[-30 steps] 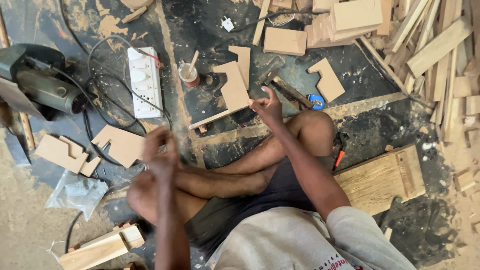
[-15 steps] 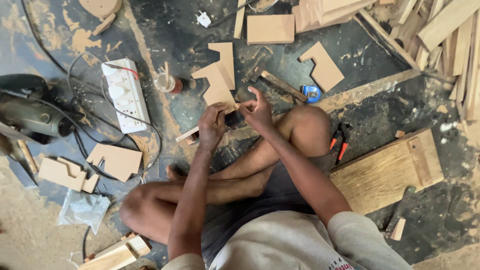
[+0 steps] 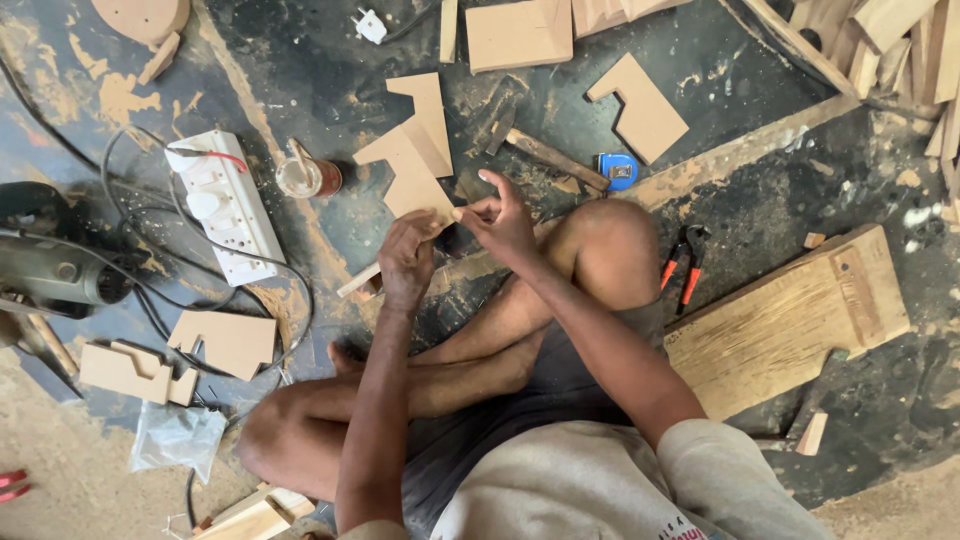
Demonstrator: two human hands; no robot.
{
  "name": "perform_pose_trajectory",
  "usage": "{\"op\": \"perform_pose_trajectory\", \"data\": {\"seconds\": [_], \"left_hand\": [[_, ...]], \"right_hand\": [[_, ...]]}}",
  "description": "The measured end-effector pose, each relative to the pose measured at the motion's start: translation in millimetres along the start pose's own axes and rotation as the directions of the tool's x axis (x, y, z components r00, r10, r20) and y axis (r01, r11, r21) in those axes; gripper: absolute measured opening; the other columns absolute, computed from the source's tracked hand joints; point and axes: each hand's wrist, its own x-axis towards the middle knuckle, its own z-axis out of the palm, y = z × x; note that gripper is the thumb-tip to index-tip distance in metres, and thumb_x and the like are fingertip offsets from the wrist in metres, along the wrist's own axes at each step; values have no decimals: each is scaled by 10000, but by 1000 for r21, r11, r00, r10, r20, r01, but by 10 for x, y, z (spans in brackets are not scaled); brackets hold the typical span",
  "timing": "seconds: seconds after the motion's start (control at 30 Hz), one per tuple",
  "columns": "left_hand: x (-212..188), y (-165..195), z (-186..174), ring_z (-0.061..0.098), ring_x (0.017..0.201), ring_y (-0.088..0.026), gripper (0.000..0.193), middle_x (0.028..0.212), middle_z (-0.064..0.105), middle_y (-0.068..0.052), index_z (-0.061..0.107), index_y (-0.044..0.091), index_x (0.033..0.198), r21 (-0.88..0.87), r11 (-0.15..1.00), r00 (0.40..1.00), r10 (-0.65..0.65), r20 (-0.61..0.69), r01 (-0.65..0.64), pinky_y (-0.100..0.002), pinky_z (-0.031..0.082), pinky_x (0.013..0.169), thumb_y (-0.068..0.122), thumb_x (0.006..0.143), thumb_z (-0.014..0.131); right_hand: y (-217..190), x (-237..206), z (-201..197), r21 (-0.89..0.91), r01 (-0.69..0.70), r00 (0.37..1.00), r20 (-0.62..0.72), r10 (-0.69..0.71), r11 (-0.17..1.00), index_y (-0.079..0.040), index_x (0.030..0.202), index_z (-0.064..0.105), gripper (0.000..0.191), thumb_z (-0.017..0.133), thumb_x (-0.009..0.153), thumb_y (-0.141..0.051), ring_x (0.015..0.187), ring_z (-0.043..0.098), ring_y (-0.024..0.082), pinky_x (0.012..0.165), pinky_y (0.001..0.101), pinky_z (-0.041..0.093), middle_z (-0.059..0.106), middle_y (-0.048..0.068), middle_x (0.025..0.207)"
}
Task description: The person sits on the floor and assembles small wooden pieces by applying glue and hammering nails. They repeatedly pick up L-shaped and rectangular pieces, apply adhesive, and secure them with a hammer.
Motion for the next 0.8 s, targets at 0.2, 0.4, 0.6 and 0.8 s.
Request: {"op": "perform_pose_trajectory", "data": {"seconds": [0.2, 0.4, 0.6, 0.8], "left_hand": [[4, -21, 12, 733, 1099, -316, 164, 1057, 753, -146, 678, -4, 918, 33, 999, 1000, 20, 10, -20, -401, 602, 935, -158, 863, 674], [9, -14, 15, 732, 1098, -316, 201, 1070, 753, -148, 692, 0, 946, 33, 999, 1000, 22, 11, -22, -403, 603, 930, -173, 848, 664], [6, -7, 40, 728, 1094, -318, 166, 1073, 749, -149, 680, 3, 932, 102, 993, 999, 51, 1, -51, -406, 610, 919, -142, 853, 706], [20, 3, 48, 732, 1074, -325, 156, 1046, 745, -154, 666, -11, 913, 91, 994, 998, 65, -3, -64, -417, 607, 911, -150, 847, 691]], "right_hand": [[-18, 7, 2, 2, -36, 999, 3, 36, 999, 22, 1481, 419, 727, 805, 916, -223, 808, 768, 140, 712, 279, 613, 801, 122, 923], [-2, 9, 6, -11, -18, 1000, -6, 18, 1000, 22, 1473, 428, 723, 807, 913, -233, 813, 777, 146, 723, 282, 620, 804, 124, 924], [14, 14, -8, -44, -15, 999, 28, 16, 999, 38, 1485, 394, 741, 789, 927, -250, 835, 778, 153, 739, 283, 631, 796, 125, 936], [-22, 1, -23, -12, -31, 999, 24, 32, 999, 50, 1486, 395, 745, 781, 928, -257, 822, 771, 152, 719, 285, 623, 796, 130, 930]]}}
